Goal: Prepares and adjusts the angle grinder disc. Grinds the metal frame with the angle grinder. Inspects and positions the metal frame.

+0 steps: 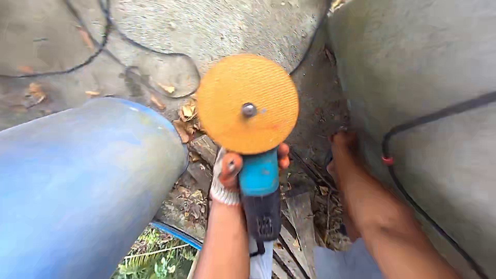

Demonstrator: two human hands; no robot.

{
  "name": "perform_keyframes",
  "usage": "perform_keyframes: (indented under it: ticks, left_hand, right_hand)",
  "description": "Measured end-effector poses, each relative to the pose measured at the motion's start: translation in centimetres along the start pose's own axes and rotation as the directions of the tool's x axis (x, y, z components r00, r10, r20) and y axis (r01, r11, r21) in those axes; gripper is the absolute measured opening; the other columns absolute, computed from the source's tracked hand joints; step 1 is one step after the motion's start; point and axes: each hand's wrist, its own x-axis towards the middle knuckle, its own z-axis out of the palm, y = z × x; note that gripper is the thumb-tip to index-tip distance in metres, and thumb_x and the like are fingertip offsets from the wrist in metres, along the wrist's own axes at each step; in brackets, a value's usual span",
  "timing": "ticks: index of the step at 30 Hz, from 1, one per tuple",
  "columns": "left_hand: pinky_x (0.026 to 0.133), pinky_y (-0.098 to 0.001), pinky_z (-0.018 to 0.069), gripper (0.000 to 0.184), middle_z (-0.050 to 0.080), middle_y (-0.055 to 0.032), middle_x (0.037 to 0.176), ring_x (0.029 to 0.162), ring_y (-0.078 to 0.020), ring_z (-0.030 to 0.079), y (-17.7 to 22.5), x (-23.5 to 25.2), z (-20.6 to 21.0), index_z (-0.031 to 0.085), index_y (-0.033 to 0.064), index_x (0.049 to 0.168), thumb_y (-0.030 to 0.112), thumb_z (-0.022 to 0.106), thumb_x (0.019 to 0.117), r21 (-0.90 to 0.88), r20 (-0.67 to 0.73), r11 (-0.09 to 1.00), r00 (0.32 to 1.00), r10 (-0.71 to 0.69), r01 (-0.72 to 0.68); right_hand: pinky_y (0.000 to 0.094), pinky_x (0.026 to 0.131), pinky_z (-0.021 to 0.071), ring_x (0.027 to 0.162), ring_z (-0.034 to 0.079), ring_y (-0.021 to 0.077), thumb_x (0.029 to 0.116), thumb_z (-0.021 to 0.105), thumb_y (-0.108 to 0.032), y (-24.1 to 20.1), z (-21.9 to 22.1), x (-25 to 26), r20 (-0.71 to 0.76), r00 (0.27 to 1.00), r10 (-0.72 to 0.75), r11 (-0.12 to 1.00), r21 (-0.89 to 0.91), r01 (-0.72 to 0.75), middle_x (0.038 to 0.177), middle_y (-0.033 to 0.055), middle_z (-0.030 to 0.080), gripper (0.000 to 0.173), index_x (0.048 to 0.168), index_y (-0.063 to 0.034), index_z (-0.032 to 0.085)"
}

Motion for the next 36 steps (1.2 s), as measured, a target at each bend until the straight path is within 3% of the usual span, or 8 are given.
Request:
perform_keyframes:
  ticks: [6,11,17,19,22,28,31,36]
  left_hand:
    - [0.077,-0.0523,0.0641,0.084,0.072,-0.0257,0.107,0.091,-0.0407,0.074,0.1,-5.8,11.7,0.048,0.0068,0.136,0.043,0.091,0.0737,0.178,-0.204,0.983,0.979,-0.007,0.044]
    - [0.079,-0.0538,0.0635,0.09,0.069,-0.0271,0.112,0.094,-0.0427,0.073,-0.8,-14.3,26.4,0.036,0.0149,0.149,0.046,0.085,0.0808,0.213,-0.065,0.967,0.99,-0.127,0.138]
    - [0.083,-0.0501,0.0634,0.075,0.07,-0.0227,0.116,0.099,-0.0392,0.073,-3.6,-23.8,42.9,0.042,0.0208,0.147,0.044,0.08,0.0863,0.277,0.043,0.941,0.976,-0.213,0.193]
    - [0.084,-0.0489,0.0631,0.072,0.07,-0.0215,0.118,0.101,-0.0378,0.073,-4.9,-26.3,46.6,0.043,0.0233,0.147,0.045,0.078,0.0879,0.305,0.086,0.929,0.966,-0.243,0.207]
    - [0.083,-0.0461,0.0639,0.073,0.071,-0.0192,0.116,0.098,-0.0344,0.074,-6.4,-28.2,51.0,0.042,0.0236,0.149,0.043,0.079,0.0879,0.413,0.096,0.887,0.959,-0.268,0.206]
    - [0.076,-0.0333,0.0648,0.057,0.073,-0.0068,0.109,0.091,-0.0199,0.075,-10.2,-28.9,55.6,0.043,0.0268,0.143,0.027,0.07,0.0935,0.604,0.144,0.786,0.951,-0.274,0.135]
    - [0.072,-0.0296,0.0644,0.054,0.073,-0.0046,0.104,0.087,-0.0166,0.075,-11.7,-28.7,56.7,0.045,0.0275,0.141,0.028,0.07,0.093,0.646,0.159,0.755,0.948,-0.277,0.112]
    - [0.074,-0.0399,0.0648,0.065,0.071,-0.0165,0.112,0.092,-0.0308,0.075,-13.9,-28.2,56.4,0.037,0.031,0.148,0.041,0.069,0.0926,0.618,0.16,0.757,0.909,-0.384,0.211]
  right_hand:
    - [0.06,0.096,0.0543,0.107,0.069,0.0379,0.1074,0.049,-0.03,-2.9,-12.3,-19.3,0.441,0.816,-0.375,0.738,-0.39,0.55,0.117,0.0244,0.07,0.04,0.126,0.0014,0.065]
    - [0.038,0.08,0.0609,0.087,0.072,0.0175,0.0912,0.065,-0.011,-7.1,-28.2,-37.4,0.623,0.582,-0.523,0.759,0.03,0.65,0.105,0.0124,0.074,0.015,0.096,0.0027,0.063]
    - [0.0313,0.074,0.0637,0.085,0.073,0.0129,0.0912,0.066,-0.006,-11.2,-50.9,-51.0,0.486,0.178,-0.856,0.445,0.517,0.731,0.111,0.0083,0.073,0.007,0.093,-0.0003,0.063]
    - [0.0263,0.081,0.0613,0.097,0.07,0.0102,0.0933,0.072,-0.014,-12.0,-57.5,-53.6,0.381,-0.011,-0.924,0.213,0.54,0.814,0.119,0.0077,0.069,0.011,0.093,-0.0044,0.067]
    - [0.0311,0.087,0.0627,0.099,0.071,0.0122,0.093,0.078,-0.022,-13.2,-64.2,-56.3,0.218,-0.223,-0.95,-0.129,0.378,0.917,0.117,0.006,0.071,0.029,0.117,-0.009,0.067]
    - [0.0329,0.091,0.0508,0.105,0.064,0.0211,0.0888,0.078,-0.03,-13.8,-69.1,-59.1,0.187,-0.535,-0.824,-0.551,-0.039,0.834,0.111,0.0069,0.074,0.033,0.114,-0.0087,0.076]
    - [0.0376,0.095,0.0478,0.108,0.061,0.0236,0.0887,0.078,-0.03,-13.2,-69.7,-58.3,0.204,-0.572,-0.795,-0.591,-0.044,0.806,0.111,0.0048,0.074,0.031,0.113,-0.0104,0.078]
    - [0.042,0.098,0.0451,0.112,0.059,0.0258,0.0889,0.079,-0.033,-12.2,-70.8,-56.8,0.206,-0.578,-0.79,-0.599,-0.052,0.799,0.112,0.0051,0.073,0.028,0.107,-0.0116,0.079]
